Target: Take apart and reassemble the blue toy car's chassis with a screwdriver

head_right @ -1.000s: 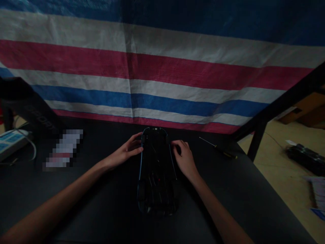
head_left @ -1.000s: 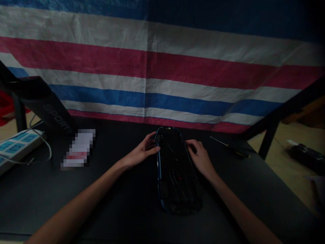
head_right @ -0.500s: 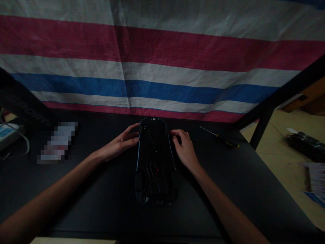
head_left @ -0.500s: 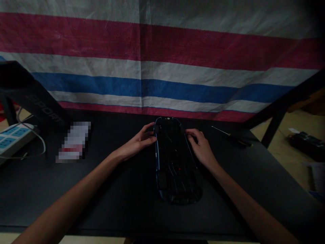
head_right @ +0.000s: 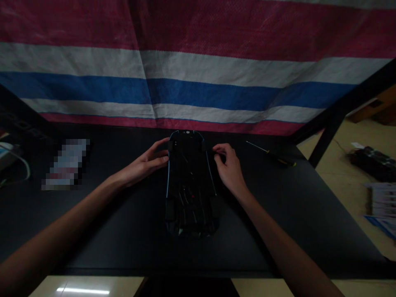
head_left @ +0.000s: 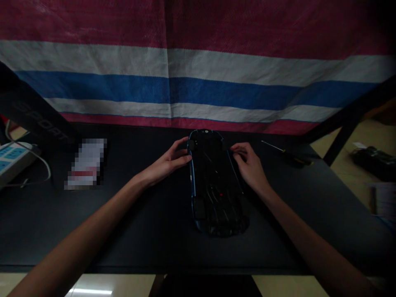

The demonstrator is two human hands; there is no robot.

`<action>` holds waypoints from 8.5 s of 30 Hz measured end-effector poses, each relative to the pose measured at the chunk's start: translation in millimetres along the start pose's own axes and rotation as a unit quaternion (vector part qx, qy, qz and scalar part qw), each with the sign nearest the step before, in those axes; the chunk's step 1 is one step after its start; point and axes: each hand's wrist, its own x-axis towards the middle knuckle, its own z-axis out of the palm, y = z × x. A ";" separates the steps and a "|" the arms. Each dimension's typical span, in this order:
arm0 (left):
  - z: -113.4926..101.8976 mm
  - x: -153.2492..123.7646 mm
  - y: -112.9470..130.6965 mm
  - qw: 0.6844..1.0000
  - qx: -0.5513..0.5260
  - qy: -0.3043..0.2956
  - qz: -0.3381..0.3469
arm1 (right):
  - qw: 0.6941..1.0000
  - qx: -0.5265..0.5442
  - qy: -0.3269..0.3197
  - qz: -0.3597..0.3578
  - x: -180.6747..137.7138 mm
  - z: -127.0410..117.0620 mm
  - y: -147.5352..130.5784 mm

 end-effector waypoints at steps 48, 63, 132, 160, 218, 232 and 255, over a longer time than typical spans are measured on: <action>25.5 -6.1 -7.6 0.998 -0.026 0.007 0.060 | 0.934 -0.292 -0.207 0.004 54.8 50.7 -147.6; 26.1 -4.6 -6.3 0.996 -0.052 0.033 0.058 | 0.940 -0.254 -0.227 0.030 63.2 33.9 -172.1; 16.5 -6.2 3.7 0.995 0.048 0.080 -0.020 | 0.840 0.337 -0.064 0.420 -29.1 -76.5 -12.4; 17.3 -2.5 4.0 0.996 0.056 0.071 -0.007 | 0.876 0.315 -0.115 0.348 -25.9 -75.4 -13.6; 3.1 1.2 -2.5 0.992 0.115 0.041 0.025 | 0.852 0.369 -0.081 0.362 -21.9 -71.1 16.9; 4.5 2.7 -1.0 0.994 0.104 0.031 0.026 | 0.847 0.367 -0.076 0.378 -20.2 -70.9 14.7; 1.5 2.6 -2.0 0.994 0.106 0.030 0.018 | 0.859 0.355 -0.088 0.359 -19.2 -70.4 15.9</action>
